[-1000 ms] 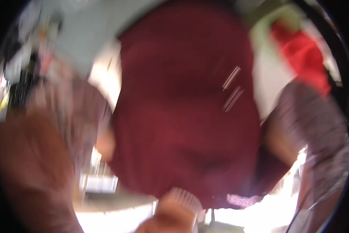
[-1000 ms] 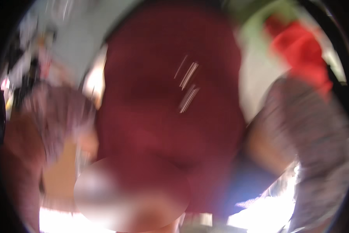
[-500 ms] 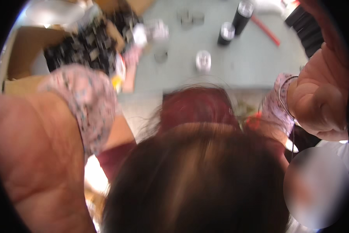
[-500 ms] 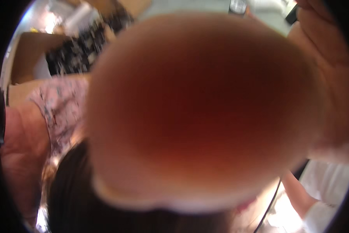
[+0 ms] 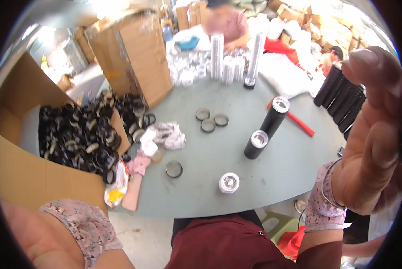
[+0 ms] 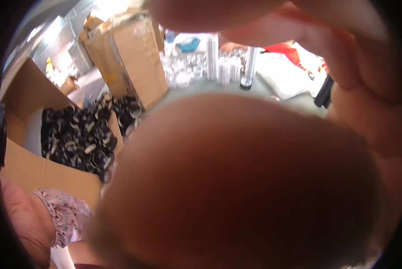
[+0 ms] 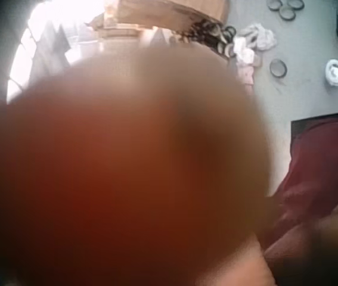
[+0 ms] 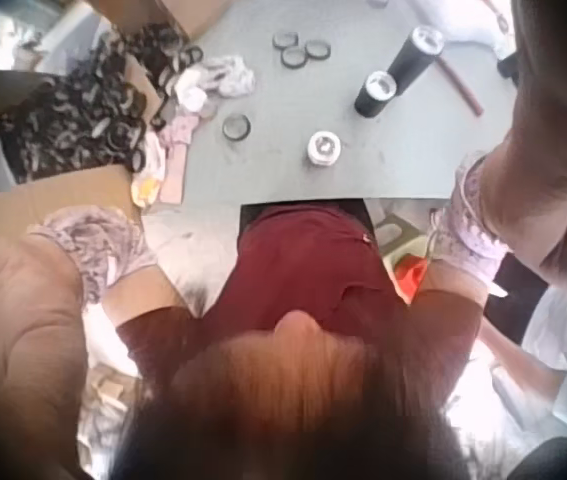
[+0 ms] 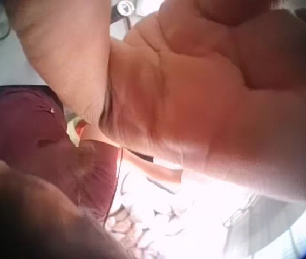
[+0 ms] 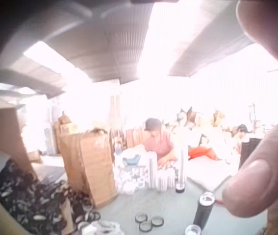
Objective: Assembling plastic rings into canisters, using a mallet to secure them, and applying glue to components in a manufacturing environment.
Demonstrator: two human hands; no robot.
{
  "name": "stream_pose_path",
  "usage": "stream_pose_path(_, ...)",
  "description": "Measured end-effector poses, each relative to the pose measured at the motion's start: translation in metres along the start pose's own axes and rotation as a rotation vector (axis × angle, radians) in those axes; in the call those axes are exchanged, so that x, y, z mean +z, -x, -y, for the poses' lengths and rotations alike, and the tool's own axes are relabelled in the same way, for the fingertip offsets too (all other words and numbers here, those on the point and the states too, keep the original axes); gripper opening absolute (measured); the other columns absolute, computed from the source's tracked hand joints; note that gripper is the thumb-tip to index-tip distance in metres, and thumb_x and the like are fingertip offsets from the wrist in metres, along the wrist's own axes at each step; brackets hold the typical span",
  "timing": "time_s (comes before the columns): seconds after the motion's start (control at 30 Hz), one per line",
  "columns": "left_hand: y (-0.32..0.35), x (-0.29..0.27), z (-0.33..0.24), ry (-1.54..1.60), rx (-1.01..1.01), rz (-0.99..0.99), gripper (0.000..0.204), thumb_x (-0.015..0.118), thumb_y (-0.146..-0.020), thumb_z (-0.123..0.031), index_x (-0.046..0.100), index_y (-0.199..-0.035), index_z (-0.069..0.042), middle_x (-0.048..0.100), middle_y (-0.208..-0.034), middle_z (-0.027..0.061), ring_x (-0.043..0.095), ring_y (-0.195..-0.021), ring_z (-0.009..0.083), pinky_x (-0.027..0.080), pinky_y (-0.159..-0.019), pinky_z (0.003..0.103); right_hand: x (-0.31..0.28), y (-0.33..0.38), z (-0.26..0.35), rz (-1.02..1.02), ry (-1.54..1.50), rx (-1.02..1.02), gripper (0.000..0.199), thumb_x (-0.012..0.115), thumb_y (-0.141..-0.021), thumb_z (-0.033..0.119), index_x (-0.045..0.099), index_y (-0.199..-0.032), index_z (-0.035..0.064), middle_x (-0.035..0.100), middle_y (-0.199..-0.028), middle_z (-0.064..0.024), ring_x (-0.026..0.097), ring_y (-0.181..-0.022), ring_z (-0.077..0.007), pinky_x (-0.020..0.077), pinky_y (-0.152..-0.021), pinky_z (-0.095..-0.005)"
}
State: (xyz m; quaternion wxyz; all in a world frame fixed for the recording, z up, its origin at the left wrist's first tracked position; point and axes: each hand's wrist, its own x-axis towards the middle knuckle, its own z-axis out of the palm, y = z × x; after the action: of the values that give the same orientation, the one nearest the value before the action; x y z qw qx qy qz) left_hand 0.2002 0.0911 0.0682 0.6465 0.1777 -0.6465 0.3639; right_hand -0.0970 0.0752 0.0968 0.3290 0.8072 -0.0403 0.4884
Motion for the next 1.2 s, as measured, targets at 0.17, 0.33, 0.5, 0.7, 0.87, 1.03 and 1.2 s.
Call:
stream_pose_path(0.17,0.095,-0.017,-0.045,0.087,-0.529,0.073,0.062,0.073,-0.078,-0.008,0.05,-0.133,0.006,0.057,-0.132,0.017,0.059,-0.113,0.0276,0.048,-0.101,0.039,0.084,0.064,0.05,-0.152,-0.428,0.945,0.038,0.053,-0.096,-0.003,0.052,-0.134,-0.0021,0.071,-0.107,-0.0125,0.068,-0.106,-0.0281,0.0539,-0.09,-0.0322)
stream_pose_path(0.33,0.124,-0.032,-0.052,0.21,-0.731,-0.012,0.061,0.073,-0.077,-0.005,0.051,-0.133,0.007,0.059,-0.13,0.0178,0.061,-0.109,0.0283,0.051,-0.098,0.039,0.212,0.19,0.048,0.468,-0.78,0.982,0.041,0.073,-0.085,0.012,0.061,-0.124,0.0067,0.063,-0.124,-0.0163,0.069,-0.092,-0.0266,0.0551,-0.082,-0.0374)
stream_pose_path(0.5,0.281,-0.027,-0.123,0.3,-1.564,0.366,0.064,0.076,-0.085,-0.008,0.048,-0.142,-0.006,0.061,-0.123,0.0073,0.06,-0.102,0.0162,0.05,-0.09,0.032,0.327,0.279,0.081,0.866,-0.416,0.919,0.062,0.081,-0.078,0.026,0.052,-0.129,0.0051,0.059,-0.128,-0.0186,0.068,-0.1,-0.0369,0.056,-0.085,-0.0453)
stream_pose_path(0.7,0.329,-0.024,-0.166,0.464,-1.554,0.589,0.068,0.077,-0.086,-0.02,0.045,-0.144,-0.004,0.059,-0.125,0.0121,0.061,-0.101,0.0199,0.05,-0.089,0.033,0.368,0.299,0.086,1.058,-0.364,0.954,0.063,0.083,-0.073,0.028,0.046,-0.119,0.0054,0.058,-0.118,-0.0195,0.069,-0.091,-0.0376,0.0584,-0.074,-0.0463)
stream_pose_path(0.87,0.334,-0.016,-0.156,0.477,-1.549,0.581,0.063,0.069,-0.092,-0.028,0.045,-0.143,-0.001,0.057,-0.128,0.0145,0.06,-0.107,0.0214,0.048,-0.093,0.035,0.338,0.288,0.083,0.997,-0.476,0.952,0.079,0.08,-0.075,0.028,0.041,-0.14,0.0057,0.058,-0.123,-0.0167,0.067,-0.098,-0.0355,0.0574,-0.082,-0.0419)
stream_pose_path(1.03,0.345,-0.021,-0.158,0.515,-1.442,0.555,0.06,0.071,-0.09,-0.028,0.05,-0.139,0.0,0.058,-0.125,0.0152,0.059,-0.104,0.0241,0.049,-0.088,0.036,0.222,0.251,0.082,0.816,-1.295,1.463,0.085,0.08,-0.074,0.023,0.037,-0.145,0.0049,0.056,-0.128,-0.0133,0.065,-0.109,-0.0279,0.0547,-0.092,-0.041)
stream_pose_path(1.2,0.329,-0.011,-0.157,0.552,-1.358,0.569,0.064,0.073,-0.088,-0.033,0.052,-0.138,0.001,0.058,-0.127,0.0164,0.059,-0.109,0.0269,0.048,-0.092,0.037,0.145,0.279,0.135,-0.159,-1.682,1.596,0.088,0.087,-0.069,0.02,0.042,-0.143,0.0054,0.053,-0.135,-0.0147,0.048,-0.137,-0.0351,0.0401,-0.112,-0.0463)
